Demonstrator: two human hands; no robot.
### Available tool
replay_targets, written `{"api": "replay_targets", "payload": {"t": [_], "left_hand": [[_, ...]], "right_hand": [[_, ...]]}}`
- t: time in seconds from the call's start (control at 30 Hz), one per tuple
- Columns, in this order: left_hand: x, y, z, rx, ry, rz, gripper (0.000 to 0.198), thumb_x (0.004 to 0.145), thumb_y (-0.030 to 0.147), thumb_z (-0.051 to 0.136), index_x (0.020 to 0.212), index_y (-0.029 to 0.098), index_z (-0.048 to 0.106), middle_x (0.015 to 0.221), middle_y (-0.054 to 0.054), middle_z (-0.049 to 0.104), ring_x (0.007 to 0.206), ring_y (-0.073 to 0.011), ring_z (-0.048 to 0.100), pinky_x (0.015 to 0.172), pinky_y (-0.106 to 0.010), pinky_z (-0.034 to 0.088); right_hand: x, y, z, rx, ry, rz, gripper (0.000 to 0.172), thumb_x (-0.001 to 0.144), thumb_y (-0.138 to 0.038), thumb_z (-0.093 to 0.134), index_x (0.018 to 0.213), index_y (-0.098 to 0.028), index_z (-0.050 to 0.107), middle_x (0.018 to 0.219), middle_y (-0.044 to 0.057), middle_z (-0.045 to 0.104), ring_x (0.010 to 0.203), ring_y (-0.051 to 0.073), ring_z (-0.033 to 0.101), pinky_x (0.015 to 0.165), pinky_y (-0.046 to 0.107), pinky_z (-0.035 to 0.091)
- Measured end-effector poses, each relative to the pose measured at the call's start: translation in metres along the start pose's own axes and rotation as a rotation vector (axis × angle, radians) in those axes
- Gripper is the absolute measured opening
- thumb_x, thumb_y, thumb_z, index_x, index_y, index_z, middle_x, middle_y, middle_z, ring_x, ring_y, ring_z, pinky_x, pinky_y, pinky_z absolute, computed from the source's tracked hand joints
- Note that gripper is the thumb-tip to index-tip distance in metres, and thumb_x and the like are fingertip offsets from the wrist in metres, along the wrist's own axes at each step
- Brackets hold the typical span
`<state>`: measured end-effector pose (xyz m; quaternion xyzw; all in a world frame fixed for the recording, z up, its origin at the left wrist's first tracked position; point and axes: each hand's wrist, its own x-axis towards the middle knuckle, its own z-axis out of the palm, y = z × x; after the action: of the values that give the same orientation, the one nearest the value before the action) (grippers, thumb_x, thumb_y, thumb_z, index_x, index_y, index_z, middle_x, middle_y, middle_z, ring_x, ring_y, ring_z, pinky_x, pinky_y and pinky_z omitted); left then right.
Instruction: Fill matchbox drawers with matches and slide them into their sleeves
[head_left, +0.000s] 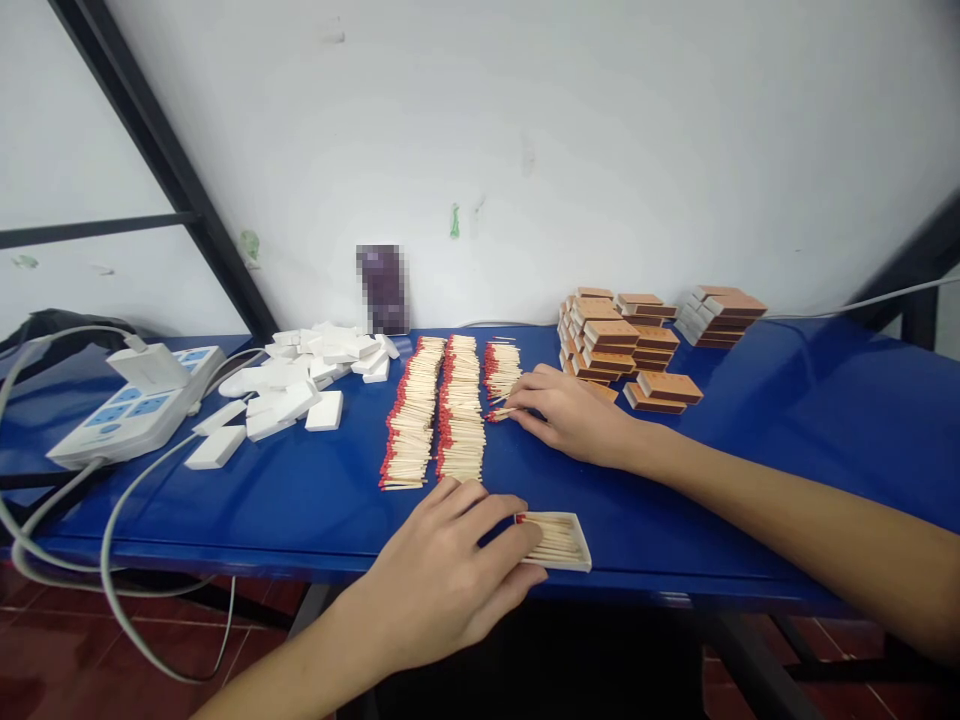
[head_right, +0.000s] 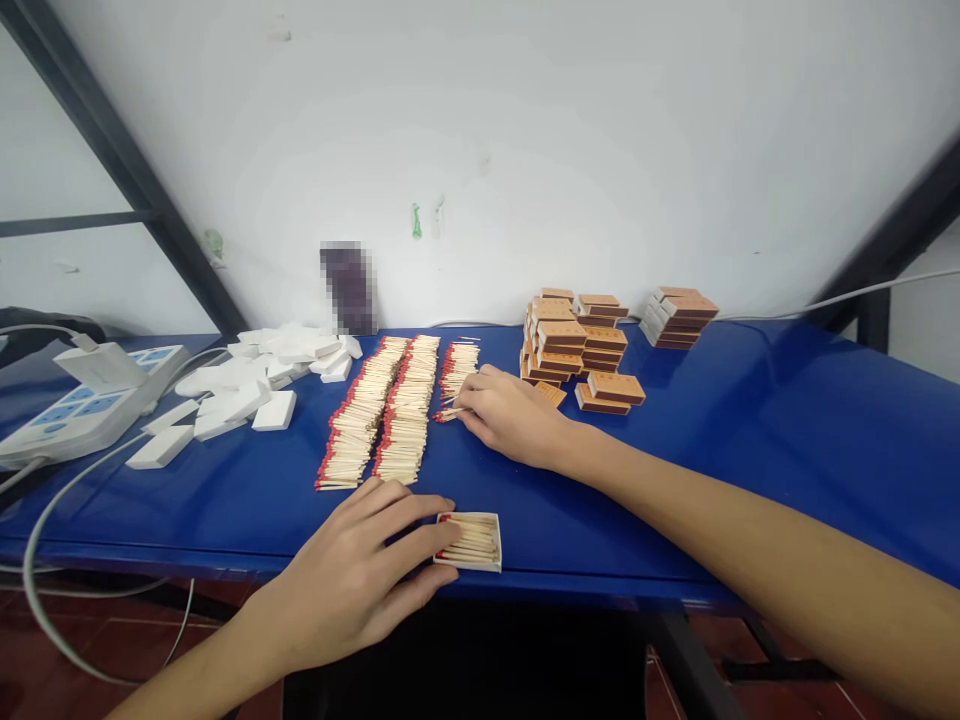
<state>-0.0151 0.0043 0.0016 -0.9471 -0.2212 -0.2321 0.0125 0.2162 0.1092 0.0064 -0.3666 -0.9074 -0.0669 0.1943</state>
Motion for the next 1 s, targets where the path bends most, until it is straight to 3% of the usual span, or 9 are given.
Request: {"api": "replay_targets", "payload": {"t": [0.63,1.0], "left_hand": [[0.0006,-0.0005,0.0007,-0.001,-0.006,-0.005,0.018,0.101,0.029,0.053,0.112,0.017,0.06,0.116,-0.007,0.066,0.096,-0.0239,0.059,0.085,-0.042,0.049],[-0.0003,-0.0012,0.0006,-0.004,-0.014,-0.004,0.018,0.101,0.029,0.052,0.113,0.017,0.06,0.115,-0.007,0.066,0.097,-0.024,0.059,0.085,-0.042,0.049]], "right_hand": [[0.0012,-0.0007,-0.0038,0.071,-0.047,0.093,0.025,0.1,-0.024,0.046,0.096,-0.02,0.07,0.095,0.007,0.072,0.091,0.022,0.061,0.083,0.035,0.044],[-0.0037,-0.0029,-0.0059,-0.028,-0.026,0.088,0.027,0.098,-0.025,0.048,0.096,-0.018,0.073,0.103,0.01,0.071,0.096,0.026,0.06,0.082,0.039,0.047]]}}
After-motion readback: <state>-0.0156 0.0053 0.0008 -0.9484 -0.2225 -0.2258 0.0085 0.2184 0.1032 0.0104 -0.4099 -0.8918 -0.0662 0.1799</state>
